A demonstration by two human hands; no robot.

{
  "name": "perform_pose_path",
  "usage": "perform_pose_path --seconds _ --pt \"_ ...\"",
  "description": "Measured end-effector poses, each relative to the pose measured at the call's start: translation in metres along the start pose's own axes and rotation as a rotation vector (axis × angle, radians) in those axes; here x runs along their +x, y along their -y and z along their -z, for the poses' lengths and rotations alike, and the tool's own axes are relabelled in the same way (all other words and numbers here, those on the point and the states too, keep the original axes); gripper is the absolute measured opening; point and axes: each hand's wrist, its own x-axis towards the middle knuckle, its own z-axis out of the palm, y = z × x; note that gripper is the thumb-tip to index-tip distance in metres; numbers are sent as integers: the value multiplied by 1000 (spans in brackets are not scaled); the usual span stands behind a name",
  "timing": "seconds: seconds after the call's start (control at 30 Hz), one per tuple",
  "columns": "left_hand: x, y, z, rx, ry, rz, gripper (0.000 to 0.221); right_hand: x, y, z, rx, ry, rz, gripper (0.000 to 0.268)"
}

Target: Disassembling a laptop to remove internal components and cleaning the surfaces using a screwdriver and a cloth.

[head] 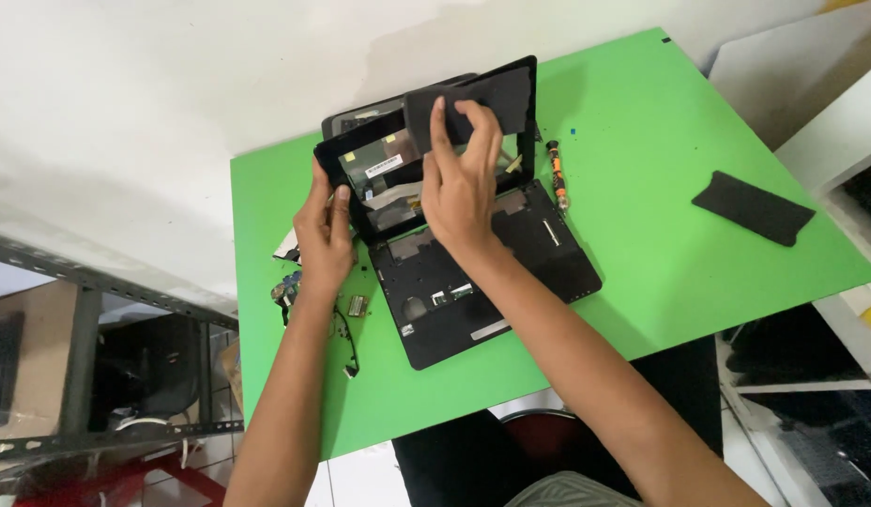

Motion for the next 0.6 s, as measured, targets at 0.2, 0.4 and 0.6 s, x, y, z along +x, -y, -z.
perform_pose_path --seconds 0.2,0.4,0.6 --pt "-2 1 0 59 13 -5 48 -18 49 -30 93 140 107 52" --pt "-3 3 -1 88 11 21 49 -17 33 -34 93 185 140 53" --pt "-17 49 1 74 -7 -54 50 0 27 -2 6 95 43 52"
